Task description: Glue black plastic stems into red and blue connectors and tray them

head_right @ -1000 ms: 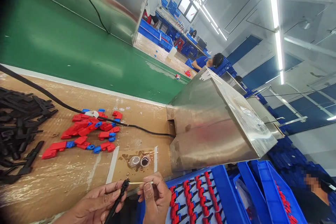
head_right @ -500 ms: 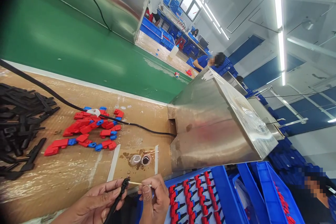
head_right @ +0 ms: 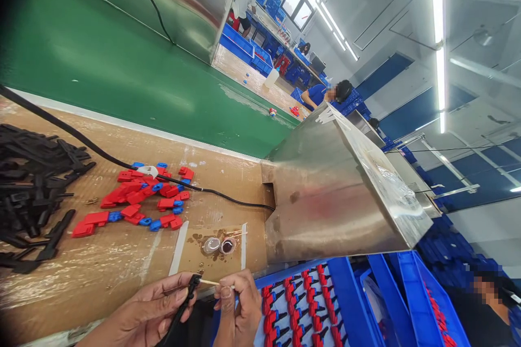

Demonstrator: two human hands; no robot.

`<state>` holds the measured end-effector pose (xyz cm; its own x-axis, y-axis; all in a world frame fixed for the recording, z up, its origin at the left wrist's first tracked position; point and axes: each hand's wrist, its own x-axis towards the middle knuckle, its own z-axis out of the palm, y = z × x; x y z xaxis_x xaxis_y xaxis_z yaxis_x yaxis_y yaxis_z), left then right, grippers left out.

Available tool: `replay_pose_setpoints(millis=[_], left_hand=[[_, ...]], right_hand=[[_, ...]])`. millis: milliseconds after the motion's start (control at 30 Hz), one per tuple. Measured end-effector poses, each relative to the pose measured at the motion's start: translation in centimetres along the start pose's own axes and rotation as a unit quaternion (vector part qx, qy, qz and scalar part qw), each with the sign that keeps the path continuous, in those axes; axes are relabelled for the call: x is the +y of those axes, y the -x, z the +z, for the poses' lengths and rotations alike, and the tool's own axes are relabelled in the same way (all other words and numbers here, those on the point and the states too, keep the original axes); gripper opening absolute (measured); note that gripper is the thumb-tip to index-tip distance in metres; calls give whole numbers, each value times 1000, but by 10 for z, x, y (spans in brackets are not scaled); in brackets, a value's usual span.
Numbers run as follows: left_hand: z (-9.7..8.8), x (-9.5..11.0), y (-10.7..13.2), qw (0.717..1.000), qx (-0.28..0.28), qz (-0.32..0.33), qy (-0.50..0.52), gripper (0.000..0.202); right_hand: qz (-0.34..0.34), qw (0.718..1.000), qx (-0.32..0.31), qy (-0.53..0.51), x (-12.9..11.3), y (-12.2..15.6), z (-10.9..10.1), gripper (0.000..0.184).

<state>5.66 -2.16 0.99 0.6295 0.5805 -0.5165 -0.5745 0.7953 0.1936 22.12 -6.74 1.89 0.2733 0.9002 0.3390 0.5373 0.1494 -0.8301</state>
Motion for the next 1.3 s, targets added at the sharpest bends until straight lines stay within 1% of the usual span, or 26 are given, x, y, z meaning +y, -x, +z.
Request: replay_pose_setpoints(millis=[100, 300, 433, 500, 600, 767, 900, 1000, 1133, 1200, 1300], left_hand=[[-3, -2, -3, 1000, 9, 6, -8, 52], [4, 1, 3, 999, 19, 26, -7, 51], [4, 0, 3, 999, 2, 36, -14, 47], [2, -1, 1, 999, -1, 36, -14, 47], [-1, -2, -1, 999, 12, 38, -3, 47], [-5, -5, -4, 999, 25, 42, 9, 45], [-6, -6, -2, 999, 18, 45, 15, 40], [-6, -5, -1, 999, 23, 47, 6, 39], [-5, -3, -1, 996, 20, 76, -39, 43], [-4, -1, -1, 995, 21, 85, -54, 46], [1, 1, 1, 993, 39, 94, -64, 49]], right_hand=[[-11, 1000, -3, 14, 4, 1, -1, 29], [-20, 999, -13, 37, 5, 2, -1, 27], [-32, 999, 3, 40, -2, 3, 4, 31], [-45, 998, 12, 41, -5, 3, 6, 31], [-64, 997, 13, 48, -5, 3, 8, 28], [-109, 992, -9, 64, -1, 3, 5, 23], [-95, 992, -1, 78, -2, 6, 7, 24], [-107, 991, 8, 83, -1, 7, 7, 23], [-124, 988, -25, 92, 5, 5, 3, 22], [-121, 988, -46, 88, 7, 4, 0, 22], [-102, 990, -60, 74, 7, 2, -2, 21]])
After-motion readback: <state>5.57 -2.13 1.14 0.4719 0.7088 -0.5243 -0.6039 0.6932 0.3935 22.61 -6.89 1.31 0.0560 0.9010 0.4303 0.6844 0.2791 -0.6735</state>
